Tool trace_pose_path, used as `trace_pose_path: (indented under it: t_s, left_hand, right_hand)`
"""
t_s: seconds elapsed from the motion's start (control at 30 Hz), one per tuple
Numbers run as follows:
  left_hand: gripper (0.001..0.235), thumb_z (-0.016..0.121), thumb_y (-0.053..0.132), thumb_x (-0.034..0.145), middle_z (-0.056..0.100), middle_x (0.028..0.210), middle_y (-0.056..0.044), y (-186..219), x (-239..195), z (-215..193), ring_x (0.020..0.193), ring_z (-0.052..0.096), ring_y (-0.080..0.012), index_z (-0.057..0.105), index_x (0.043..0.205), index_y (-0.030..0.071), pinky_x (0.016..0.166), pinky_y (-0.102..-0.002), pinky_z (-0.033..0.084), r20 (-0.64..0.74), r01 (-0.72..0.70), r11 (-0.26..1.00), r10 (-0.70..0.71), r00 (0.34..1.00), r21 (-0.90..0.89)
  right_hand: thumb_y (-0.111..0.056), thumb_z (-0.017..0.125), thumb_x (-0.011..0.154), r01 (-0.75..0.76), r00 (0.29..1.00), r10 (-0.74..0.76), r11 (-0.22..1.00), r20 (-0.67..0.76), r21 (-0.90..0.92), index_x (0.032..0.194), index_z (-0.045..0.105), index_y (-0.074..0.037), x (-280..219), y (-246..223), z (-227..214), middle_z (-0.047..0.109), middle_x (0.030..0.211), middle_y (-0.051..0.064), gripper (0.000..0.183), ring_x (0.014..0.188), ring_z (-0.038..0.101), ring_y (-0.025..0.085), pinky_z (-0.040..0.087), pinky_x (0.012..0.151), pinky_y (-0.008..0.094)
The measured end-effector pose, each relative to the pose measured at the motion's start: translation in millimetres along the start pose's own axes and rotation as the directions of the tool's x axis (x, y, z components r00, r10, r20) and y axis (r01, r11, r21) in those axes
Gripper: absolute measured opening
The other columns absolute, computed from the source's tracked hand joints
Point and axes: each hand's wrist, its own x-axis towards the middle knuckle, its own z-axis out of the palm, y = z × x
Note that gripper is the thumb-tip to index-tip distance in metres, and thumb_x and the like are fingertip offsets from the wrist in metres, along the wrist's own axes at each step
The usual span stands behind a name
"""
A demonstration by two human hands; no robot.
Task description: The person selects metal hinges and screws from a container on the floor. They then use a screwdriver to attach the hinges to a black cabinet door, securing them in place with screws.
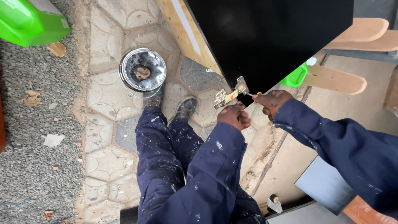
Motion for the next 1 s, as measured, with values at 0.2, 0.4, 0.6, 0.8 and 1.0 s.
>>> trace_pose_path:
  t_s: [0.2, 0.4, 0.6, 0.8, 1.0]
  left_hand:
    - [0.058, 0.053, 0.049, 0.108, 0.034, 0.164, -0.006, -53.6, 135.3, -94.5, 0.149, 0.032, -0.0412, 0.035, 0.157, 0.025, 0.124, -0.063, 0.009, 0.286, -0.009, 0.993, 0.044, 0.957, -0.121]
    - [0.028, 0.076, 0.0, 0.078, 0.076, 0.094, -0.007, -6.2, 60.3, -46.3, 0.087, 0.074, -0.0235, 0.079, 0.103, 0.011, 0.091, -0.045, 0.054, -0.13, -0.203, 0.972, 0.217, 0.967, 0.116]
    - [0.034, 0.087, 0.003, 0.07, 0.078, 0.096, -0.013, 0.2, 76.6, -59.2, 0.086, 0.078, -0.0271, 0.076, 0.102, 0.008, 0.088, -0.047, 0.056, -0.152, -0.252, 0.965, 0.261, 0.953, 0.077]
    - [0.07, 0.077, -0.031, 0.051, 0.063, 0.099, -0.01, 63.8, -30.4, -14.4, 0.093, 0.071, -0.0276, 0.063, 0.114, -0.003, 0.078, -0.034, 0.063, 0.001, -0.62, 0.784, 0.621, 0.784, -0.035]
    - [0.026, 0.09, -0.004, 0.071, 0.072, 0.091, -0.012, 99.6, -66.6, 19.7, 0.086, 0.069, -0.016, 0.073, 0.091, 0.0, 0.076, -0.029, 0.056, 0.03, -0.563, 0.818, 0.564, 0.825, 0.117]
  right_hand:
    - [-0.036, 0.07, 0.095, 0.332, 0.804, -0.591, 0.535, -0.064, -0.777, 0.126, 0.05, -0.008, 24.7, 36.2, 40.4, 0.07, 0.107, 0.014, 0.046, 0.101, 0.074, 0.029, 0.06, 0.086, 0.038]
    - [-0.073, 0.063, 0.084, -0.123, 0.991, 0.123, 0.992, -0.048, -0.012, 0.128, 0.064, -0.028, 45.8, 25.2, 44.7, 0.076, 0.115, 0.009, 0.063, 0.113, 0.071, 0.033, 0.056, 0.098, 0.045]
    - [-0.065, 0.081, 0.074, -0.005, 0.999, 0.01, 0.988, -0.031, 0.153, 0.118, 0.069, -0.009, 33.8, 35.1, 38.5, 0.077, 0.106, 0.023, 0.072, 0.107, 0.072, 0.042, 0.057, 0.093, 0.044]
    - [-0.024, 0.078, 0.087, 0.464, 0.458, -0.851, 0.475, -0.256, -0.748, 0.11, 0.059, -0.003, 73.2, 64.1, 61.0, 0.06, 0.084, 0.013, 0.035, 0.08, 0.069, 0.029, 0.054, 0.074, 0.039]
    - [-0.03, 0.084, 0.09, -0.397, 0.893, -0.047, 0.385, 0.447, 0.833, 0.114, 0.065, 0.001, 73.1, 43.3, 18.7, 0.059, 0.066, 0.017, 0.043, 0.038, 0.045, 0.022, 0.034, 0.044, 0.037]
